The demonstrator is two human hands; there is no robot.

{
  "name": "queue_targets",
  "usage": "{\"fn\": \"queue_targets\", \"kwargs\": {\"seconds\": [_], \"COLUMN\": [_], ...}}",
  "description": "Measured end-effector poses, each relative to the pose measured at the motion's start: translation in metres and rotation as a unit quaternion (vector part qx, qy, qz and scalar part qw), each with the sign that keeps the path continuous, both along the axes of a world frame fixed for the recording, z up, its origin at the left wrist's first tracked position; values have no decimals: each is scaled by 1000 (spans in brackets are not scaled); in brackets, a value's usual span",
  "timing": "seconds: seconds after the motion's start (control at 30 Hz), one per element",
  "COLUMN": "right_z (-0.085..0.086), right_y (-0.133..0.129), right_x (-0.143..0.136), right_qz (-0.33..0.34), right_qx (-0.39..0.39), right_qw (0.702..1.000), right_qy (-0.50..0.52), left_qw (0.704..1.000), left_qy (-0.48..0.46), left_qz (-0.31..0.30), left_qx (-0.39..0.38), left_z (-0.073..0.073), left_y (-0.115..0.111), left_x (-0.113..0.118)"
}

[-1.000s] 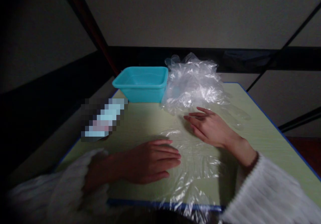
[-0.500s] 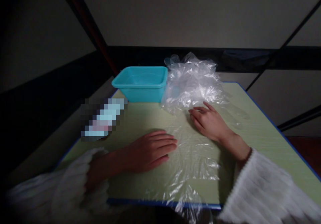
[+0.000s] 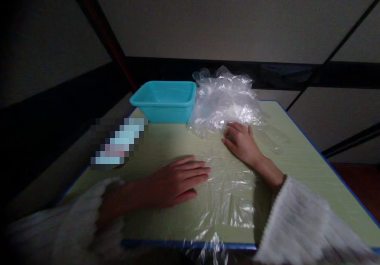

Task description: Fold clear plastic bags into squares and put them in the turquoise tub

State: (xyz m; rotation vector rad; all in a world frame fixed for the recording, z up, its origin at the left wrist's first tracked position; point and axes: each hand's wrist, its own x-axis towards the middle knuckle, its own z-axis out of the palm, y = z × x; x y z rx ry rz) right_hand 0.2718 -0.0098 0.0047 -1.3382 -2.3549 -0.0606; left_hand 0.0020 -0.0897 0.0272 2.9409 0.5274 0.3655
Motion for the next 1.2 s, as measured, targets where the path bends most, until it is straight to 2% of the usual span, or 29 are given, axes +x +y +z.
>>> {"fn": "queue_targets", "kwargs": {"seconds": [0.2,0.4,0.47,0.6,0.67,0.8,0.9,0.97,1.1,1.2], "right_z": [0,13,20,37,47,61,63,61,52,44], "right_y": [-5,-11,-13,-22,-28,-39,-44,-45,-45,-44], "right_x": [-8,-11,-12,-13,-13,-10,-9,-11,-20,-28], "right_qz": [-35,-50,-26,64,111,231,245,237,239,253], "right_qx": [12,58,64,49,35,-63,-118,-111,-67,-76], "right_qw": [999,997,997,994,991,971,962,965,969,964], "right_qy": [8,13,31,74,62,-15,-35,-17,-2,-22], "left_qw": [1000,1000,1000,999,997,993,986,980,976,976], "left_qy": [0,-3,-1,-1,0,-5,-35,-61,-67,-54], "left_qz": [9,9,15,42,57,99,157,189,204,204], "left_qx": [4,22,27,34,43,61,40,11,-42,-62], "left_z": [1,3,3,1,0,3,3,0,-11,-16], "left_y": [0,0,1,5,8,14,15,16,18,20], "left_x": [-1,0,0,-2,-4,-7,-8,-8,-7,-7]}}
